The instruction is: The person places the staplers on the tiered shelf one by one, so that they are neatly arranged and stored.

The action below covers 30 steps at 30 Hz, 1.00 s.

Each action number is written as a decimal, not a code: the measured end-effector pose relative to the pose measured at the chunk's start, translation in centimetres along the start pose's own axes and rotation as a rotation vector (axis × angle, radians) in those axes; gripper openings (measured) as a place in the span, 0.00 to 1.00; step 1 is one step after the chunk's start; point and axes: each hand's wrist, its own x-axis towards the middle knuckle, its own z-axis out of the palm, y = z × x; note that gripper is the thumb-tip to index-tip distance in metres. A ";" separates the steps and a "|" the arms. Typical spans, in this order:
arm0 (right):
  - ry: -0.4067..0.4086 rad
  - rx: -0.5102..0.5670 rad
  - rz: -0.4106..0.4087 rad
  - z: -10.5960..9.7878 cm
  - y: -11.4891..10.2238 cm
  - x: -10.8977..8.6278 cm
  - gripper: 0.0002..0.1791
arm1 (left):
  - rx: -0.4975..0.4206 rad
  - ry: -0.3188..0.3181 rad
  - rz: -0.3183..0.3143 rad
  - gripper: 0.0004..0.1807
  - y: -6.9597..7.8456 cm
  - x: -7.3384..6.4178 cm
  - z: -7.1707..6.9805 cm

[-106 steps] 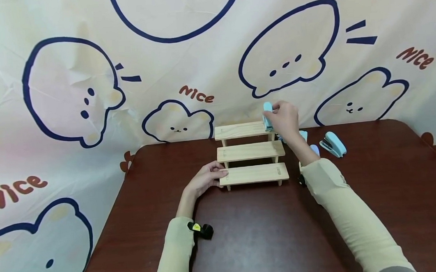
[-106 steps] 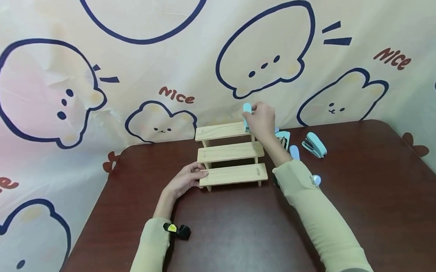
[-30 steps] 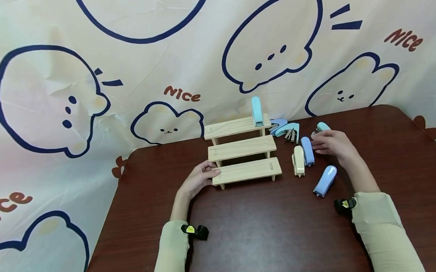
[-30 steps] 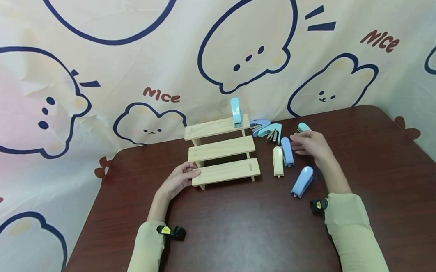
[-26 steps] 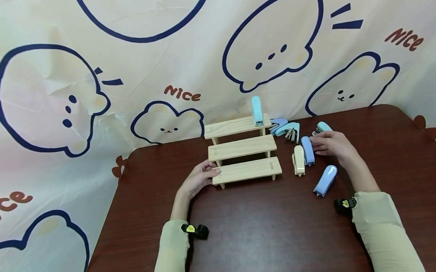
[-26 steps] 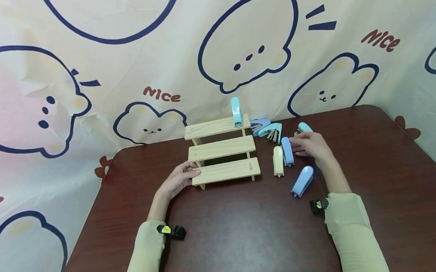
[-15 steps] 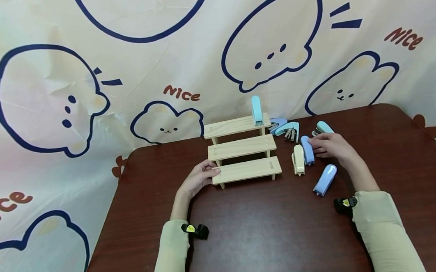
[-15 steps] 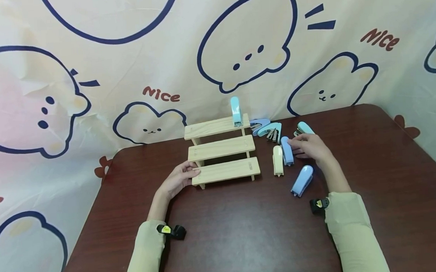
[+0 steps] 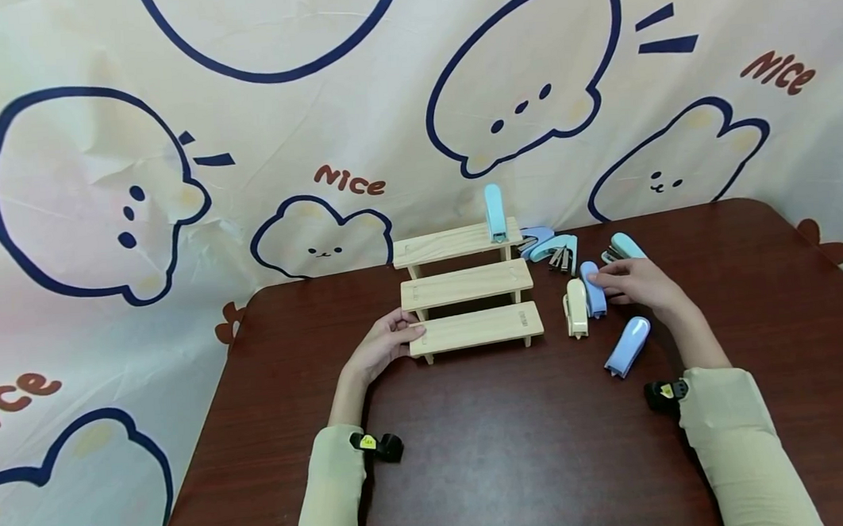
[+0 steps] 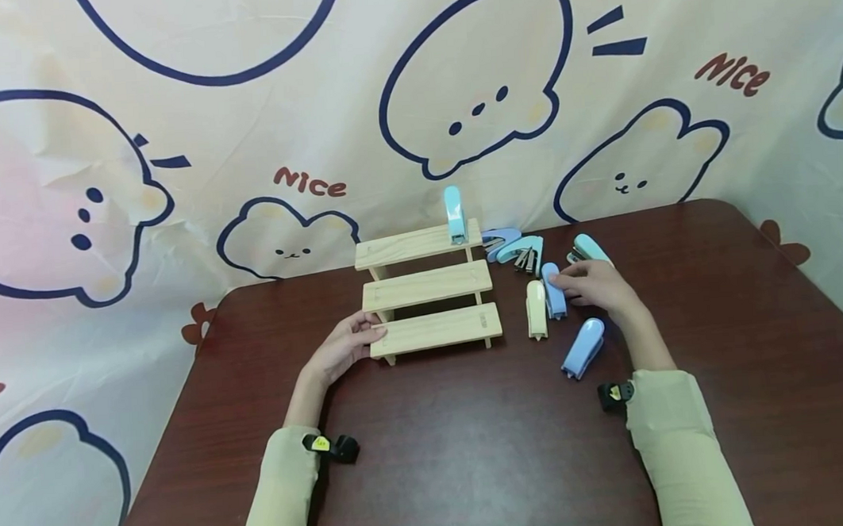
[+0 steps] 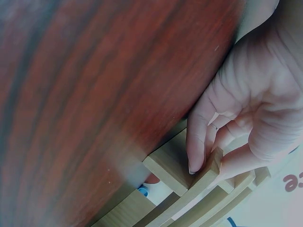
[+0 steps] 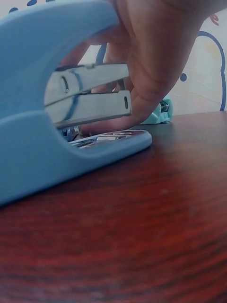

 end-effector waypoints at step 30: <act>0.056 -0.028 0.035 0.1 -0.8 -0.3 0.38 | 0.006 0.020 -0.002 0.08 0.2 -0.1 0.2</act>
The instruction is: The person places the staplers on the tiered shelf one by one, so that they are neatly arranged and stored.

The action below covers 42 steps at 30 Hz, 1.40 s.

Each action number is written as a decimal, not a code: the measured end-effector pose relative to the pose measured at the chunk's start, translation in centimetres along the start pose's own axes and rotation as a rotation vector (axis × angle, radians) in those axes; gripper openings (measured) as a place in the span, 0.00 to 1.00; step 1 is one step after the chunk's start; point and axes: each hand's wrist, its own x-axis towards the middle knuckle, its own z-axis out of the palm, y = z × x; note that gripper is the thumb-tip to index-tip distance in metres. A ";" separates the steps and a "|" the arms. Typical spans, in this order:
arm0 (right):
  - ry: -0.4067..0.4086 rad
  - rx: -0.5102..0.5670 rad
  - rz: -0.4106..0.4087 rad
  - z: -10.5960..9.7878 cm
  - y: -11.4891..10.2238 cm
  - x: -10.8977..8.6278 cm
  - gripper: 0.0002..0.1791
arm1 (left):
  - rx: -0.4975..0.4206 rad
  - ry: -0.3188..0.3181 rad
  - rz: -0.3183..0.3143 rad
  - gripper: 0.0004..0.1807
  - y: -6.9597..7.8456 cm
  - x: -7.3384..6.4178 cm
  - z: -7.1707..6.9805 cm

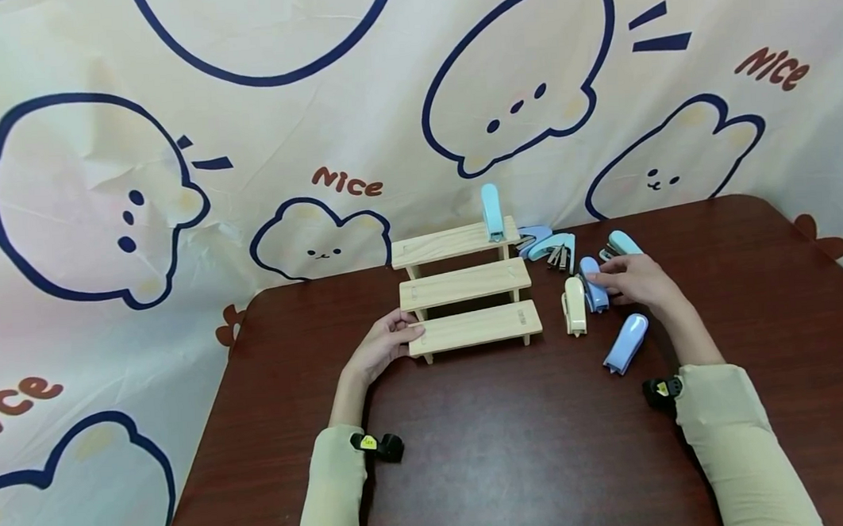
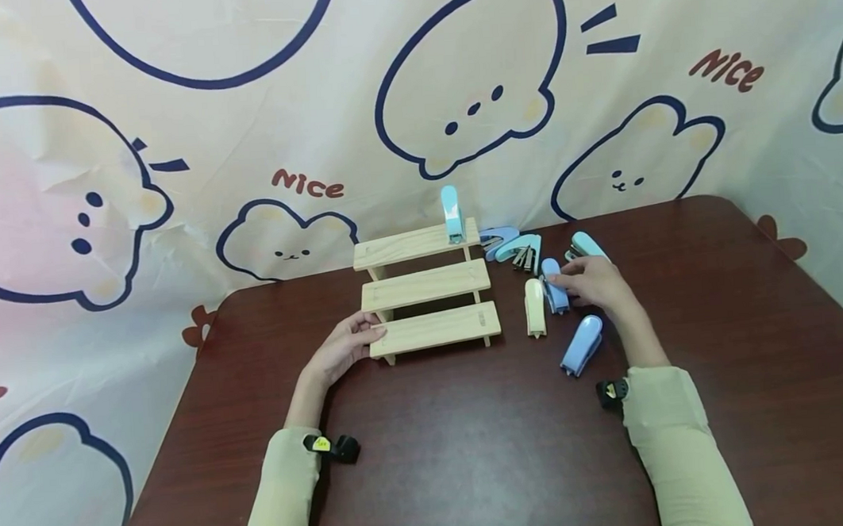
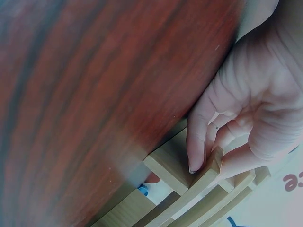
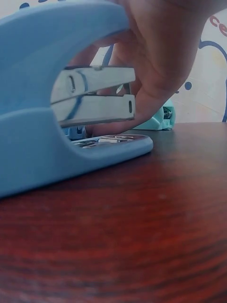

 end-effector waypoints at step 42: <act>-0.077 -0.015 0.081 -0.6 -0.4 1.6 0.27 | 0.008 0.038 0.015 0.08 -0.1 -0.2 0.3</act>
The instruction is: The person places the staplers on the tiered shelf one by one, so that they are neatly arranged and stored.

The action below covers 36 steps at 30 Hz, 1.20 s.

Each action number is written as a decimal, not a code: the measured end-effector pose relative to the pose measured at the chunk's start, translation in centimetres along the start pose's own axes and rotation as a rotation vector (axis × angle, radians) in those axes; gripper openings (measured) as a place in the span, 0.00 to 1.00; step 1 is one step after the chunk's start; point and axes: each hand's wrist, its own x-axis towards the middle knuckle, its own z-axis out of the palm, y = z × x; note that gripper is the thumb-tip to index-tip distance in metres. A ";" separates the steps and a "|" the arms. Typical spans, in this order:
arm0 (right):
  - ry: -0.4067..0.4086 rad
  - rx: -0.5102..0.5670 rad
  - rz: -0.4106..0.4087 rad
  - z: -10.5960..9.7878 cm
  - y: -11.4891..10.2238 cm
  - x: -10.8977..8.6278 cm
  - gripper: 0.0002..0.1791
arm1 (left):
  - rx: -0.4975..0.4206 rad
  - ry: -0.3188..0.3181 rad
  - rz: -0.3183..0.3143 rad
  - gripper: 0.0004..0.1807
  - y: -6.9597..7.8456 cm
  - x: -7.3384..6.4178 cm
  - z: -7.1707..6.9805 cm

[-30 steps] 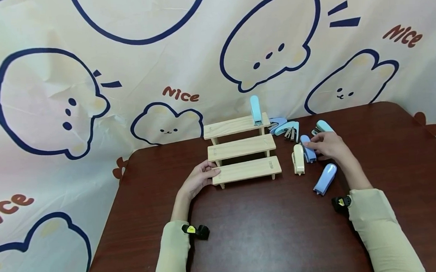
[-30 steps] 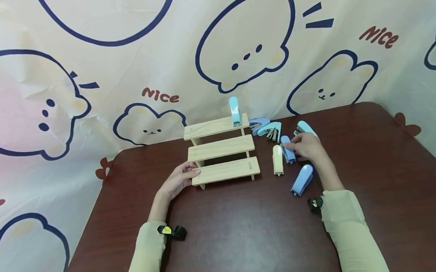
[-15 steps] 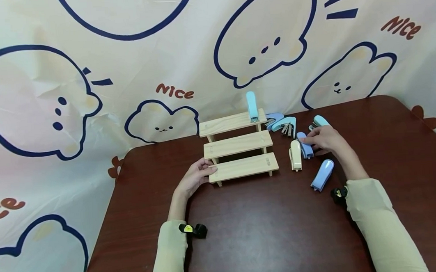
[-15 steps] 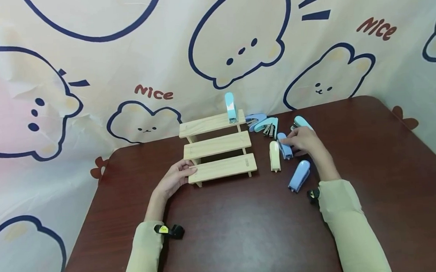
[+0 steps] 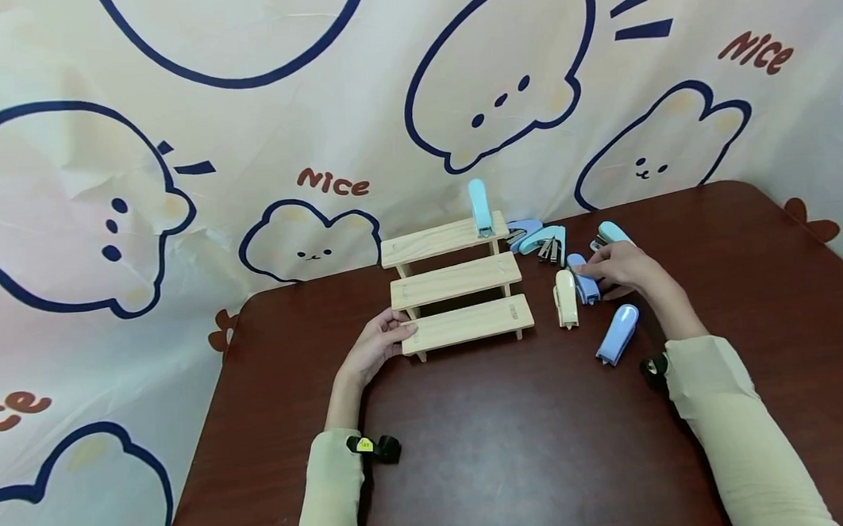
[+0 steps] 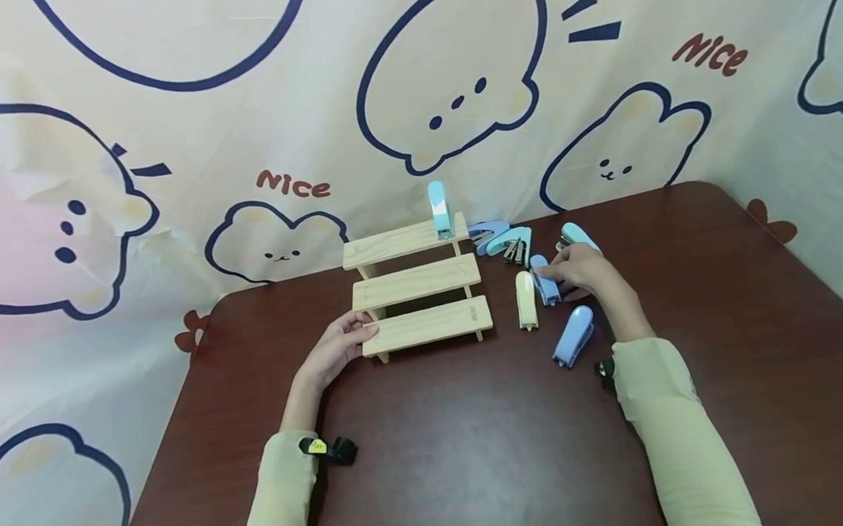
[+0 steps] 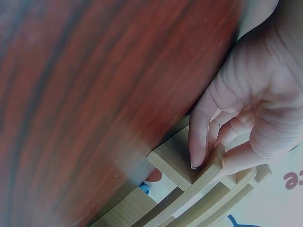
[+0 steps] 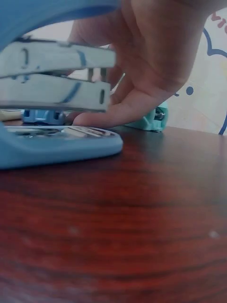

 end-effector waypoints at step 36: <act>0.069 -0.101 -0.221 -0.3 0.6 -1.2 0.29 | 0.008 0.013 -0.008 0.09 -0.2 0.2 0.1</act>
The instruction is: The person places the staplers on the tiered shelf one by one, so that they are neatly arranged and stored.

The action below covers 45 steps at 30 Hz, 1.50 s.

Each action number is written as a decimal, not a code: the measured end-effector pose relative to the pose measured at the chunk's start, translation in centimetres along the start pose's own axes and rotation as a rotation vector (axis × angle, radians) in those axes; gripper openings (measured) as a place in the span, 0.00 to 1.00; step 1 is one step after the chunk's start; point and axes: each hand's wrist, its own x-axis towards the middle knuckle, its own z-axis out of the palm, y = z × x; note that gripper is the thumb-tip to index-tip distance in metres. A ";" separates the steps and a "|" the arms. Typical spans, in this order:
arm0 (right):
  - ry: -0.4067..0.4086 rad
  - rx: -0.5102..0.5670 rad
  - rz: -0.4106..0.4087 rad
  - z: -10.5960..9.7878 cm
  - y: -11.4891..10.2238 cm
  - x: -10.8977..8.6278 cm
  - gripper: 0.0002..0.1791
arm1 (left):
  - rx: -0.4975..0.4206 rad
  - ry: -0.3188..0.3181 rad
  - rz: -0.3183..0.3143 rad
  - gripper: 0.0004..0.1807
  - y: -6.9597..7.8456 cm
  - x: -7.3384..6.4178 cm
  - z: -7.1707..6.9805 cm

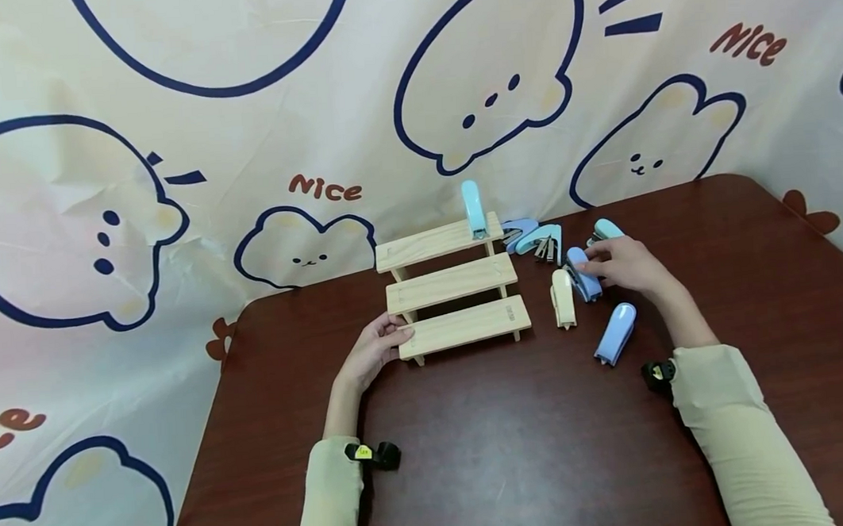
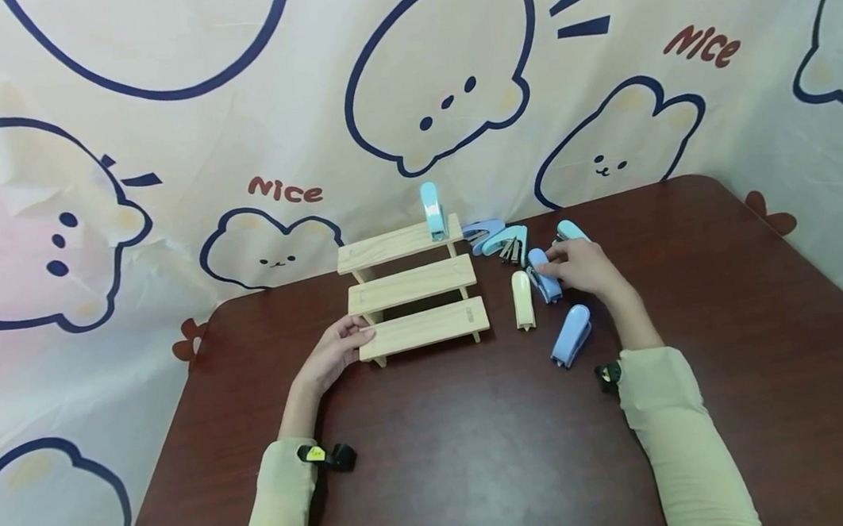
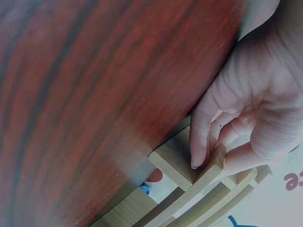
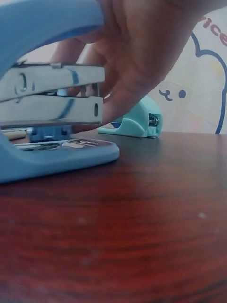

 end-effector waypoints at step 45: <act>0.060 -0.106 0.007 -1.0 0.3 -0.5 0.26 | 0.010 -0.002 0.004 0.09 0.3 -0.2 0.1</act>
